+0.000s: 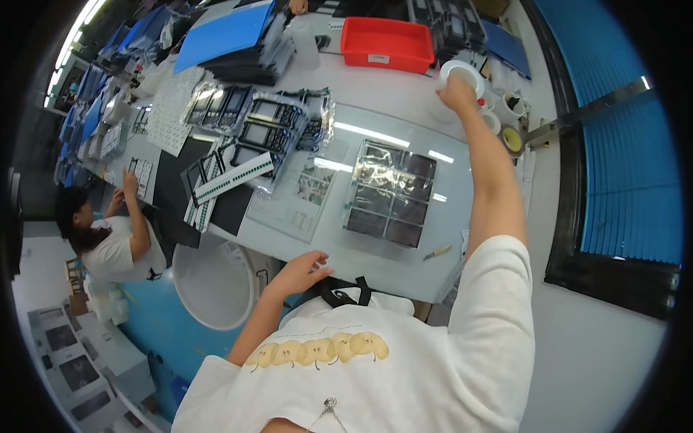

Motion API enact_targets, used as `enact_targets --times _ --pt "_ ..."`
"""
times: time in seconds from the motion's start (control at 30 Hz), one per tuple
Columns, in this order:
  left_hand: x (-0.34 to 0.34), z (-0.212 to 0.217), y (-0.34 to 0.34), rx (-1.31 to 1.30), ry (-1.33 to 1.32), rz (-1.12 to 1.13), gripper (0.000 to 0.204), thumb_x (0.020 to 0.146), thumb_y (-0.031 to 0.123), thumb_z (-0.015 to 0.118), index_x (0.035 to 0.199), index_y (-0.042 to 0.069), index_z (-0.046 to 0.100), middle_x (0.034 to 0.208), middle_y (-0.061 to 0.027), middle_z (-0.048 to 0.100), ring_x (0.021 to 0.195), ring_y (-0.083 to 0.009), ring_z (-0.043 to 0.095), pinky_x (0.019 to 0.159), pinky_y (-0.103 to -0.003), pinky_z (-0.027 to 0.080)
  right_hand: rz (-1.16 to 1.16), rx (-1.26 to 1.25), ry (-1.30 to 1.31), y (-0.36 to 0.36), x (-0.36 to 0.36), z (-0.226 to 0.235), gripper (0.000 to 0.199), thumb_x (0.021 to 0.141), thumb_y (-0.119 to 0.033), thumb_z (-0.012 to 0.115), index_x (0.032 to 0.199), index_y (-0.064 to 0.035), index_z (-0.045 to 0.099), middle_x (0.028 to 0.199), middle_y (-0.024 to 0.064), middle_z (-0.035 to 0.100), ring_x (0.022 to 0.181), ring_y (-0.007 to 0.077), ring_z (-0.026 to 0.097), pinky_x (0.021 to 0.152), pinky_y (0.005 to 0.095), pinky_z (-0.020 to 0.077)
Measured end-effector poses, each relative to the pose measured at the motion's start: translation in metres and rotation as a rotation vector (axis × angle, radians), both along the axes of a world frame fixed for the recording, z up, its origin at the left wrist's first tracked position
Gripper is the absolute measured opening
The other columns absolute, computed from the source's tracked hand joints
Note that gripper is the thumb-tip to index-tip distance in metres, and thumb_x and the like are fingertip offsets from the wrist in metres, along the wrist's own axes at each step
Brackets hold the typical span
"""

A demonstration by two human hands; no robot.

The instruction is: Packaging electronic components into grid trays and protective bags followed by labeling.

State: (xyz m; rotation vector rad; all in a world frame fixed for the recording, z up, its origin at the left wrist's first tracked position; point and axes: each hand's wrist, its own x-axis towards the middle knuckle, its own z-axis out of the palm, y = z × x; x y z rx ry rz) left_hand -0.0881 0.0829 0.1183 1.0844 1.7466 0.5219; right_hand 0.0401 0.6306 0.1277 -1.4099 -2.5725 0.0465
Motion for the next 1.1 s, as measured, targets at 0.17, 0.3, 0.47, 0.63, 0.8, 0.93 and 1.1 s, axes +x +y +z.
enact_targets --times 0.17,0.3,0.47,0.63,0.8,0.93,1.1 --pt "0.004 -0.025 0.034 0.166 0.04 0.251 0.05 0.087 0.031 0.063 0.122 -0.003 0.05 0.112 -0.0187 0.06 0.099 -0.0279 0.059 0.085 -0.036 0.048 0.061 -0.004 -0.112 0.008 0.006 0.009 0.052 0.075 -0.034 0.073 0.111 -0.001 0.056 0.111 0.0216 0.06 0.104 0.0385 0.057 0.087 0.045 0.0459" --pt "0.0 -0.051 0.073 0.286 0.162 0.338 0.061 0.089 0.034 0.061 0.13 -0.007 0.041 0.123 -0.0245 0.053 0.109 -0.0326 0.055 0.092 -0.038 0.044 0.183 0.331 0.252 -0.07 0.026 0.008 0.051 0.079 -0.028 0.071 0.119 -0.0013 0.051 0.116 0.0197 0.058 0.107 0.0364 0.055 0.092 0.0427 0.0429" --pt "0.004 -0.057 0.14 0.271 0.016 0.312 0.074 0.087 0.047 0.059 0.129 -0.01 0.039 0.123 -0.0297 0.052 0.116 -0.0381 0.052 0.096 -0.04 0.041 -0.214 -0.394 0.575 -0.204 0.107 -0.105 0.063 0.087 -0.04 0.064 0.126 0.0052 0.044 0.124 0.0234 0.052 0.118 0.0329 0.049 0.1 0.0401 0.0369" --pt "0.017 -0.058 0.174 0.041 0.03 0.427 0.082 0.079 0.056 0.065 0.124 -0.009 0.044 0.116 -0.0278 0.057 0.111 -0.0385 0.055 0.092 -0.04 0.043 -0.348 -0.769 0.928 -0.293 0.083 -0.08 0.069 0.083 -0.04 0.068 0.126 0.0065 0.042 0.124 0.0234 0.052 0.117 0.0298 0.05 0.098 0.0383 0.039" --pt "0.007 -0.063 0.14 0.171 0.149 0.459 0.078 0.074 0.052 0.072 0.118 -0.009 0.05 0.11 -0.0257 0.06 0.104 -0.035 0.059 0.089 -0.04 0.045 -0.376 -0.823 0.888 -0.307 0.067 -0.057 0.071 0.071 -0.028 0.079 0.123 0.0045 0.044 0.116 0.0203 0.056 0.106 0.0283 0.057 0.09 0.0359 0.0459" --pt "-0.011 -0.05 0.057 0.19 0.086 0.553 0.07 0.075 0.044 0.074 0.117 -0.008 0.053 0.113 -0.024 0.06 0.105 -0.0339 0.057 0.091 -0.039 0.043 -0.196 -0.7 0.778 -0.366 0.044 -0.046 0.077 0.07 -0.031 0.079 0.125 0.006 0.04 0.118 0.0229 0.052 0.111 0.032 0.053 0.095 0.0386 0.0422" --pt "-0.064 -0.038 -0.025 0.195 0.043 0.572 0.068 0.076 0.042 0.075 0.115 -0.009 0.054 0.112 -0.0242 0.059 0.105 -0.0309 0.057 0.091 -0.039 0.043 -0.134 -0.829 0.641 -0.434 -0.008 -0.063 0.079 0.068 -0.038 0.079 0.119 0.0102 0.043 0.116 0.0279 0.052 0.11 0.0407 0.052 0.094 0.0432 0.0423"
